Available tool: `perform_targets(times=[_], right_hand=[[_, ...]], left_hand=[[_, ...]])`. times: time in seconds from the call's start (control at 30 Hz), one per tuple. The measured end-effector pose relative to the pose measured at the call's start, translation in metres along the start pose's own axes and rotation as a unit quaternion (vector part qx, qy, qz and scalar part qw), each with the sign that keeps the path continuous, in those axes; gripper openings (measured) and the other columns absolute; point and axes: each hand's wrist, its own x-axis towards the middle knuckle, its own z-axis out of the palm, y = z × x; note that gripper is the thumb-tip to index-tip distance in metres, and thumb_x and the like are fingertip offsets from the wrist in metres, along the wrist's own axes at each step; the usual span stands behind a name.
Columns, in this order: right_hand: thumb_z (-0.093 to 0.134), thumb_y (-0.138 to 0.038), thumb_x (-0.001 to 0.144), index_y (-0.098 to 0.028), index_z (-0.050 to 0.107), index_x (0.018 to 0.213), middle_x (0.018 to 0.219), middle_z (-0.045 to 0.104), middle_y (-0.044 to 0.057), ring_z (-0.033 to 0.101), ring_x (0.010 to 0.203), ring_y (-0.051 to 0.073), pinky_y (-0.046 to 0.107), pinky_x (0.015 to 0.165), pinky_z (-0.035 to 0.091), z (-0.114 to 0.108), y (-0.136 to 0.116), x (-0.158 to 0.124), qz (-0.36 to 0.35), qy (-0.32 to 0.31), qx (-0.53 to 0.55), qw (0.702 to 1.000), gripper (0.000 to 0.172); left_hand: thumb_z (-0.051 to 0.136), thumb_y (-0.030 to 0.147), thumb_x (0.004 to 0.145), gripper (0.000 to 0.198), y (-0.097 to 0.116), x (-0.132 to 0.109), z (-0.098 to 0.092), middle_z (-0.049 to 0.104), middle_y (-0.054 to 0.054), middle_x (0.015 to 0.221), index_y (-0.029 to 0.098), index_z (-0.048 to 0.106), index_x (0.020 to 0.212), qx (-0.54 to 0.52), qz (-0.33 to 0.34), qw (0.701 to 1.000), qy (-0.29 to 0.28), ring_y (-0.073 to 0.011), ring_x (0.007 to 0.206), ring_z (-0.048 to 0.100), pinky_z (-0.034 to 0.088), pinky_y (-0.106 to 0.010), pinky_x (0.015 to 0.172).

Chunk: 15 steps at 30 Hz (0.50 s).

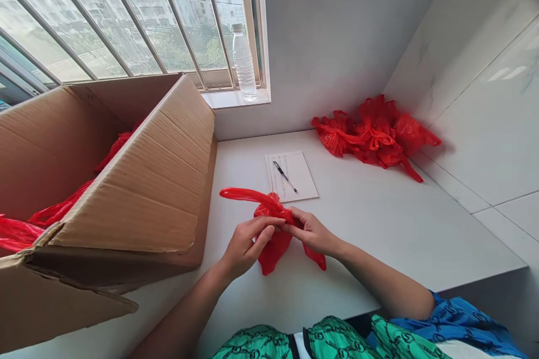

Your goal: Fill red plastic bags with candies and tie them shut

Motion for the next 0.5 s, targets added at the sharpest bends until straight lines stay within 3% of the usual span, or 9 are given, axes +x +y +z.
perform_targets(times=[0.1, 0.2, 0.27, 0.33, 0.4, 0.5], right_hand=[[0.051, -0.037, 0.096, -0.022, 0.061, 0.093, 0.092, 0.064, 0.001, 0.060, 0.088, 0.018, 0.032, 0.081, 0.050, -0.007, -0.001, 0.000, 0.017, -0.019, 0.043, 0.999, 0.018], [0.051, -0.032, 0.093, -0.022, 0.063, 0.095, 0.091, 0.067, 0.001, 0.064, 0.084, 0.018, 0.032, 0.076, 0.053, -0.013, 0.000, -0.001, 0.064, -0.023, 0.111, 0.992, 0.016], [0.050, -0.031, 0.092, -0.023, 0.065, 0.106, 0.093, 0.071, 0.003, 0.067, 0.083, 0.020, 0.034, 0.075, 0.056, -0.016, 0.003, 0.000, 0.088, -0.028, 0.151, 0.984, 0.022], [0.048, -0.030, 0.092, -0.023, 0.063, 0.117, 0.095, 0.073, 0.004, 0.069, 0.085, 0.021, 0.037, 0.077, 0.057, -0.018, 0.006, 0.001, 0.095, -0.026, 0.164, 0.982, 0.030], [0.046, -0.032, 0.094, -0.023, 0.063, 0.119, 0.097, 0.073, 0.004, 0.070, 0.085, 0.021, 0.037, 0.078, 0.058, -0.020, 0.011, 0.003, 0.087, -0.007, 0.143, 0.986, 0.031], [0.048, -0.038, 0.096, -0.023, 0.063, 0.115, 0.102, 0.072, 0.004, 0.069, 0.092, 0.021, 0.037, 0.081, 0.056, -0.026, 0.018, 0.006, 0.053, 0.050, 0.023, 0.997, 0.028]], left_hand=[[0.048, 0.029, 0.097, 0.027, -0.015, -0.001, -0.009, 0.072, -0.004, 0.082, 0.020, 0.072, 0.088, 0.057, 0.038, 0.992, 0.106, -0.0158, 0.074, 0.066, 0.052, -0.028, 0.070], [0.055, 0.033, 0.094, 0.019, -0.025, 0.002, -0.016, 0.070, -0.007, 0.100, 0.019, 0.068, 0.100, 0.060, 0.024, 0.983, 0.171, -0.0207, 0.094, 0.066, 0.054, -0.033, 0.083], [0.061, 0.038, 0.090, 0.036, -0.028, 0.004, -0.017, 0.062, -0.011, 0.125, 0.019, 0.060, 0.120, 0.079, 0.001, 0.988, 0.136, -0.0259, 0.118, 0.058, 0.050, -0.039, 0.097], [0.063, 0.042, 0.088, 0.046, -0.029, 0.006, -0.015, 0.058, -0.011, 0.133, 0.021, 0.055, 0.129, 0.108, -0.029, 0.992, 0.065, -0.0273, 0.123, 0.054, 0.048, -0.040, 0.099], [0.059, 0.044, 0.091, 0.040, -0.030, 0.007, -0.011, 0.066, -0.008, 0.119, 0.021, 0.060, 0.123, 0.128, -0.062, 0.990, 0.009, -0.0240, 0.106, 0.062, 0.051, -0.035, 0.087], [0.049, 0.044, 0.096, 0.033, -0.033, 0.009, -0.009, 0.071, -0.004, 0.097, 0.021, 0.065, 0.112, 0.126, -0.098, 0.987, -0.012, -0.0185, 0.082, 0.064, 0.049, -0.027, 0.068]])
